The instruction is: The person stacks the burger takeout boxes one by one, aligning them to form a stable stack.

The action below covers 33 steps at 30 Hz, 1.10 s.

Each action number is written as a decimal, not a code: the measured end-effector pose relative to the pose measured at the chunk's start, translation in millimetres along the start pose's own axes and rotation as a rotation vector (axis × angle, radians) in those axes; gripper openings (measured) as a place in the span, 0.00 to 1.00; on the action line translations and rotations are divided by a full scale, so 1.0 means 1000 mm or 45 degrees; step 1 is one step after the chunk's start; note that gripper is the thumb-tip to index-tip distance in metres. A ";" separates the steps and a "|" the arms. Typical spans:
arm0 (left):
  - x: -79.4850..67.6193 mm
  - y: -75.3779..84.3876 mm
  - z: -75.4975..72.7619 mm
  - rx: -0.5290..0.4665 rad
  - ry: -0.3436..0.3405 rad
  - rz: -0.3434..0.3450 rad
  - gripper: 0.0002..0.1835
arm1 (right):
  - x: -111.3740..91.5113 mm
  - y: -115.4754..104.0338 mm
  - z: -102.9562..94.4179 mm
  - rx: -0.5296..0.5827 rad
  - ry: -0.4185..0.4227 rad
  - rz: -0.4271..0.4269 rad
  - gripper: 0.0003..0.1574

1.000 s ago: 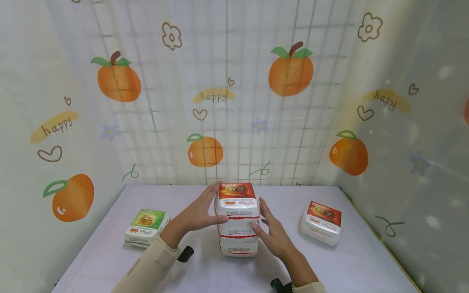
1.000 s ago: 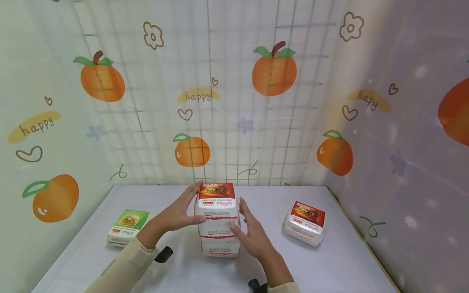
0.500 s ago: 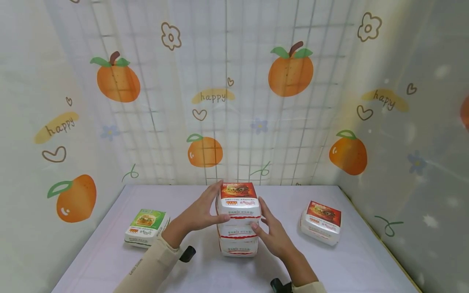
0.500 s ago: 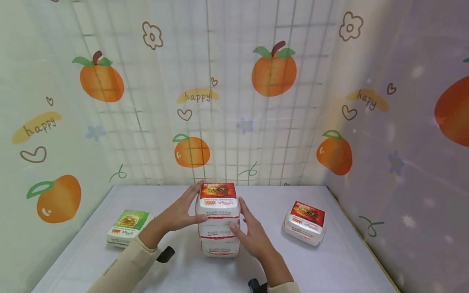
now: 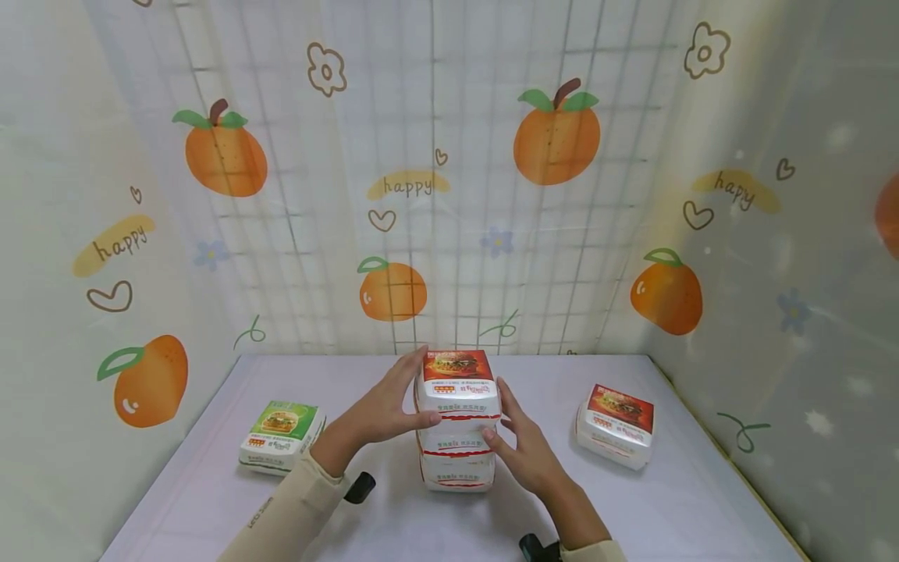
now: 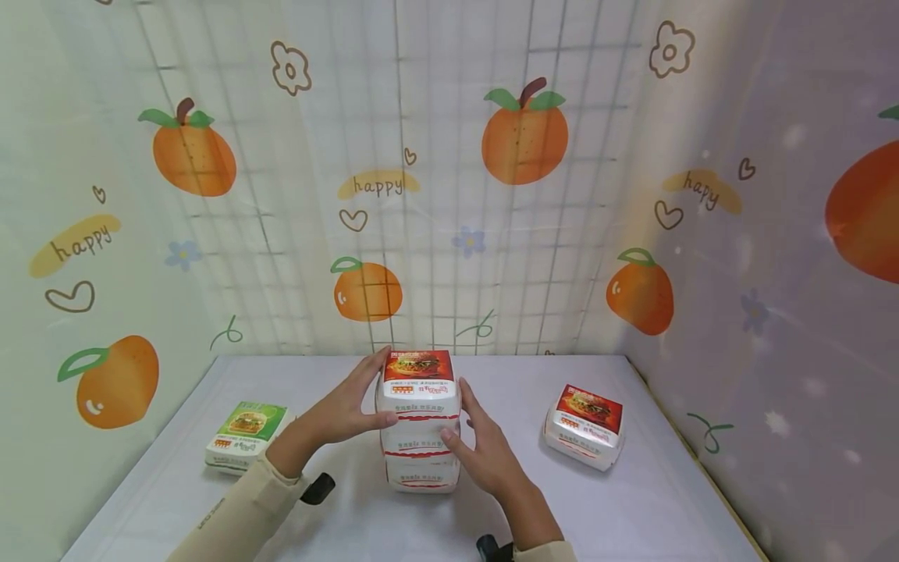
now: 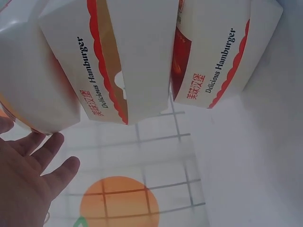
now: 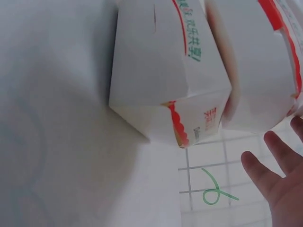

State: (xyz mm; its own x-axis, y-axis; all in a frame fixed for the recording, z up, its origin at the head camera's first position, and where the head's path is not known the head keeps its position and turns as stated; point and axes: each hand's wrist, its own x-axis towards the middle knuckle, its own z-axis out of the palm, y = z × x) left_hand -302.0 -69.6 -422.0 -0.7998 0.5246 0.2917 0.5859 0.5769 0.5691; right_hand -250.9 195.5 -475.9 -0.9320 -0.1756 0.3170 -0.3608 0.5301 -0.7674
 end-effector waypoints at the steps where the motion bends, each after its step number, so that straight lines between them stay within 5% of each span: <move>1: 0.000 0.000 0.000 0.000 0.000 -0.002 0.57 | 0.000 0.001 0.000 -0.001 -0.003 0.001 0.53; 23: -0.001 -0.007 -0.002 -0.035 0.004 0.006 0.57 | 0.007 0.002 -0.004 -0.034 0.003 -0.028 0.54; 33: -0.012 -0.015 -0.006 -0.019 0.007 -0.064 0.58 | 0.004 0.005 -0.002 -0.013 -0.023 0.018 0.55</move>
State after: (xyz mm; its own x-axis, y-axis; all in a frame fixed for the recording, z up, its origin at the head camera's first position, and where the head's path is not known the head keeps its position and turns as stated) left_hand -301.5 -88.0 -429.4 -0.8287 0.4920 0.2668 0.5433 0.5928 0.5944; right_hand -256.6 199.7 -477.4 -0.9376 -0.1826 0.2961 -0.3472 0.5409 -0.7660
